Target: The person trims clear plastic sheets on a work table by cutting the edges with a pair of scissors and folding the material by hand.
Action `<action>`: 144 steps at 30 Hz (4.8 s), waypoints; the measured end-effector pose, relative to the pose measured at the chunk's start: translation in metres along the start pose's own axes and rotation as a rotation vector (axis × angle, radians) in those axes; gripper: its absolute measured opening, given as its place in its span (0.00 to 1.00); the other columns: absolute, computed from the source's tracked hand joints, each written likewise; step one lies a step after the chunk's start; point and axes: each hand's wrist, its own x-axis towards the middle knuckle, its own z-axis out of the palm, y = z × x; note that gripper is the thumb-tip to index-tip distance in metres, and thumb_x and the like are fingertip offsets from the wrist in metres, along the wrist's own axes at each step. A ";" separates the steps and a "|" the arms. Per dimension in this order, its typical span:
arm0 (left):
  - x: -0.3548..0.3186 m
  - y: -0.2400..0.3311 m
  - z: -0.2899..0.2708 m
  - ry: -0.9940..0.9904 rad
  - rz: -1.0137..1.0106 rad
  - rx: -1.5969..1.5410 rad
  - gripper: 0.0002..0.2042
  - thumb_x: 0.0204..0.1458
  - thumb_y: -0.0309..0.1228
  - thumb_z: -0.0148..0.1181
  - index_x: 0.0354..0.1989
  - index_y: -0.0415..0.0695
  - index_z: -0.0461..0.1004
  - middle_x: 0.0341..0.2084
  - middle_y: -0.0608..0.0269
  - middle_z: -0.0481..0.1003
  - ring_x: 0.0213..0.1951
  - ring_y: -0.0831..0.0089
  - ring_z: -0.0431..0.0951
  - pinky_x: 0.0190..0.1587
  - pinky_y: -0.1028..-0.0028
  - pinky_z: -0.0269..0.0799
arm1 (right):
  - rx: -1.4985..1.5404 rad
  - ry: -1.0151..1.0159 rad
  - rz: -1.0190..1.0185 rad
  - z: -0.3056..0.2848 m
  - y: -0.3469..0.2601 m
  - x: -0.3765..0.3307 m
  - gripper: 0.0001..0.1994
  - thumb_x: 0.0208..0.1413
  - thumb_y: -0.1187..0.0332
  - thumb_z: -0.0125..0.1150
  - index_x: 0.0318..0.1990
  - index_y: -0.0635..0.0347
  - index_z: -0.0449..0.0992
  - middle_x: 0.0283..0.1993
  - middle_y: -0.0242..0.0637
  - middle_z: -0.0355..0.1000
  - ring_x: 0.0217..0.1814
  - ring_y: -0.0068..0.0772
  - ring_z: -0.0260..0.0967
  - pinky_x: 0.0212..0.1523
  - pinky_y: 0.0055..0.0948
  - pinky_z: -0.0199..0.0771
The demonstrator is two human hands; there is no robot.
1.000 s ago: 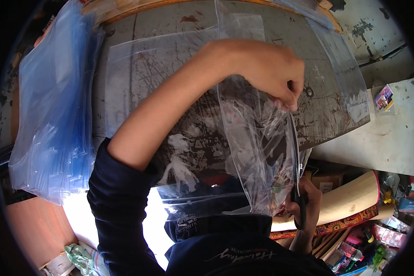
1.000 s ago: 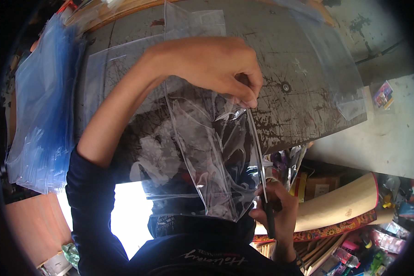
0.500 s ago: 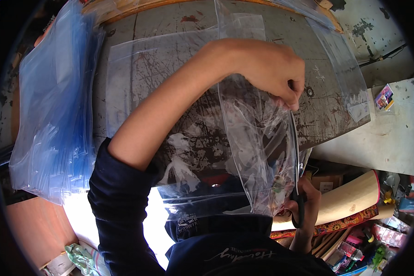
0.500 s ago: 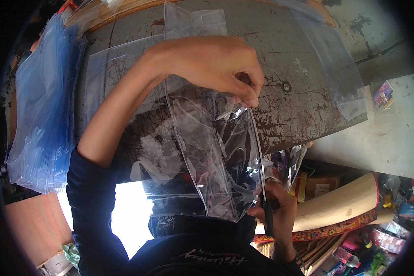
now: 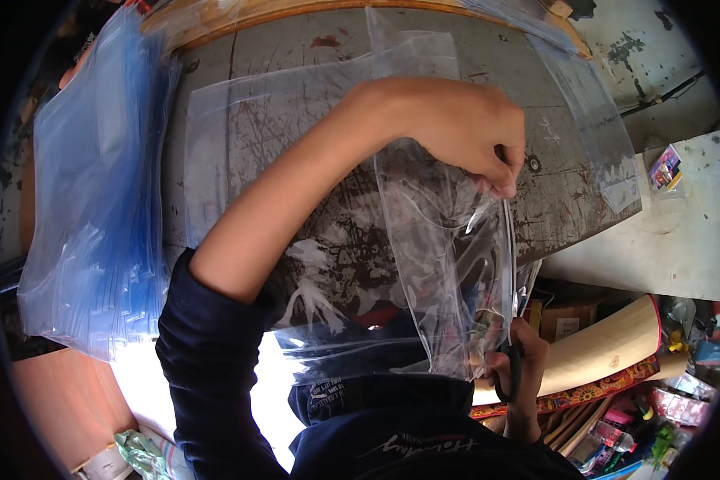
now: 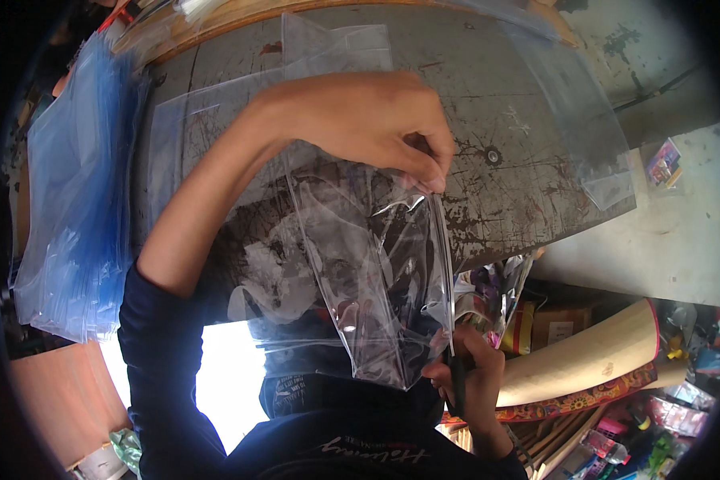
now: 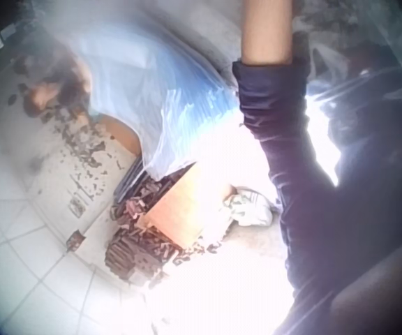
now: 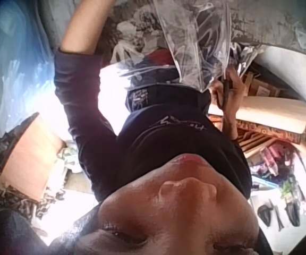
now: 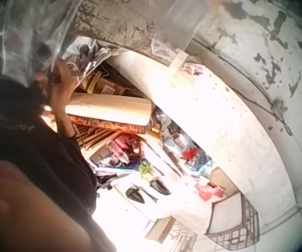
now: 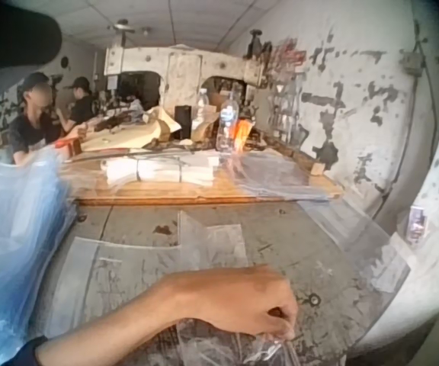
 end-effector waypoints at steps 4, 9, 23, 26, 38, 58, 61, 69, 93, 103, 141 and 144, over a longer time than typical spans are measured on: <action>0.000 0.003 -0.003 -0.008 -0.044 -0.015 0.08 0.48 0.31 0.55 0.26 0.39 0.77 0.17 0.64 0.75 0.21 0.78 0.74 0.25 0.77 0.66 | 0.051 0.003 -0.025 -0.003 0.007 0.002 0.27 0.35 0.54 0.71 0.34 0.67 0.67 0.17 0.26 0.63 0.15 0.12 0.57 0.16 0.14 0.51; -0.003 0.000 -0.002 -0.004 -0.039 -0.025 0.08 0.47 0.31 0.55 0.27 0.40 0.77 0.18 0.64 0.75 0.23 0.78 0.74 0.27 0.78 0.68 | 0.086 -0.029 -0.055 -0.005 0.008 -0.001 0.31 0.31 0.49 0.72 0.34 0.68 0.67 0.19 0.27 0.64 0.18 0.13 0.58 0.19 0.14 0.54; -0.006 0.000 -0.007 -0.011 -0.087 -0.139 0.06 0.48 0.28 0.54 0.31 0.41 0.73 0.21 0.65 0.76 0.26 0.79 0.76 0.32 0.77 0.70 | -0.034 -0.073 -0.050 -0.013 0.002 0.006 0.29 0.29 0.57 0.75 0.36 0.69 0.69 0.18 0.27 0.64 0.20 0.13 0.60 0.20 0.14 0.55; -0.004 -0.001 -0.006 0.000 -0.082 -0.138 0.05 0.48 0.29 0.54 0.31 0.41 0.72 0.20 0.66 0.76 0.26 0.79 0.76 0.31 0.78 0.69 | -0.021 -0.033 -0.011 -0.006 -0.008 0.010 0.28 0.28 0.58 0.76 0.35 0.68 0.69 0.17 0.26 0.63 0.17 0.13 0.59 0.19 0.12 0.53; -0.004 -0.002 -0.007 -0.025 -0.127 -0.126 0.09 0.45 0.31 0.56 0.33 0.42 0.74 0.25 0.66 0.78 0.31 0.77 0.77 0.35 0.76 0.68 | -0.048 -0.026 0.011 -0.003 -0.016 0.015 0.27 0.30 0.57 0.75 0.34 0.66 0.70 0.16 0.23 0.64 0.17 0.09 0.57 0.18 0.11 0.51; -0.015 -0.002 -0.022 0.093 -0.025 0.152 0.07 0.46 0.32 0.57 0.28 0.41 0.77 0.23 0.65 0.77 0.30 0.75 0.76 0.34 0.77 0.68 | -0.012 -0.013 0.030 0.001 -0.013 0.009 0.23 0.35 0.62 0.73 0.34 0.66 0.68 0.15 0.24 0.62 0.15 0.09 0.55 0.17 0.12 0.49; -0.015 -0.002 -0.023 0.084 -0.033 0.124 0.08 0.46 0.32 0.57 0.29 0.40 0.77 0.23 0.65 0.77 0.30 0.76 0.76 0.34 0.76 0.68 | -0.002 -0.027 -0.074 -0.005 -0.001 0.011 0.25 0.34 0.58 0.73 0.34 0.66 0.68 0.16 0.24 0.62 0.17 0.10 0.56 0.17 0.13 0.49; -0.015 -0.005 -0.023 0.079 -0.053 0.064 0.09 0.48 0.33 0.56 0.30 0.39 0.76 0.23 0.64 0.76 0.28 0.77 0.76 0.33 0.78 0.69 | -0.065 -0.068 -0.070 -0.011 -0.004 0.010 0.30 0.31 0.50 0.73 0.35 0.66 0.69 0.17 0.25 0.63 0.18 0.11 0.57 0.19 0.13 0.51; -0.015 0.002 -0.024 0.059 -0.069 0.092 0.10 0.48 0.34 0.56 0.29 0.39 0.77 0.22 0.64 0.76 0.26 0.78 0.76 0.30 0.78 0.69 | -0.095 -0.043 -0.120 -0.006 -0.018 0.030 0.24 0.31 0.60 0.75 0.34 0.64 0.70 0.14 0.21 0.60 0.17 0.08 0.54 0.18 0.12 0.47; -0.013 -0.001 -0.023 0.040 -0.058 0.077 0.10 0.48 0.34 0.56 0.28 0.38 0.76 0.22 0.62 0.76 0.26 0.77 0.76 0.31 0.77 0.69 | -0.121 -0.040 -0.098 -0.009 -0.017 0.030 0.22 0.32 0.64 0.75 0.32 0.64 0.69 0.14 0.20 0.59 0.15 0.07 0.53 0.17 0.11 0.45; -0.015 0.002 -0.024 0.065 -0.074 0.045 0.11 0.49 0.34 0.55 0.25 0.37 0.76 0.17 0.66 0.73 0.23 0.80 0.73 0.29 0.79 0.67 | -0.019 -0.036 -0.055 -0.006 -0.009 0.027 0.28 0.30 0.57 0.75 0.35 0.66 0.69 0.18 0.22 0.63 0.19 0.08 0.56 0.19 0.11 0.50; -0.015 0.002 -0.025 0.066 -0.068 0.035 0.11 0.49 0.34 0.55 0.25 0.37 0.75 0.17 0.66 0.73 0.23 0.80 0.72 0.29 0.79 0.67 | 0.008 -0.053 -0.118 -0.011 -0.003 0.028 0.29 0.29 0.54 0.75 0.35 0.66 0.69 0.19 0.23 0.64 0.19 0.08 0.57 0.19 0.11 0.51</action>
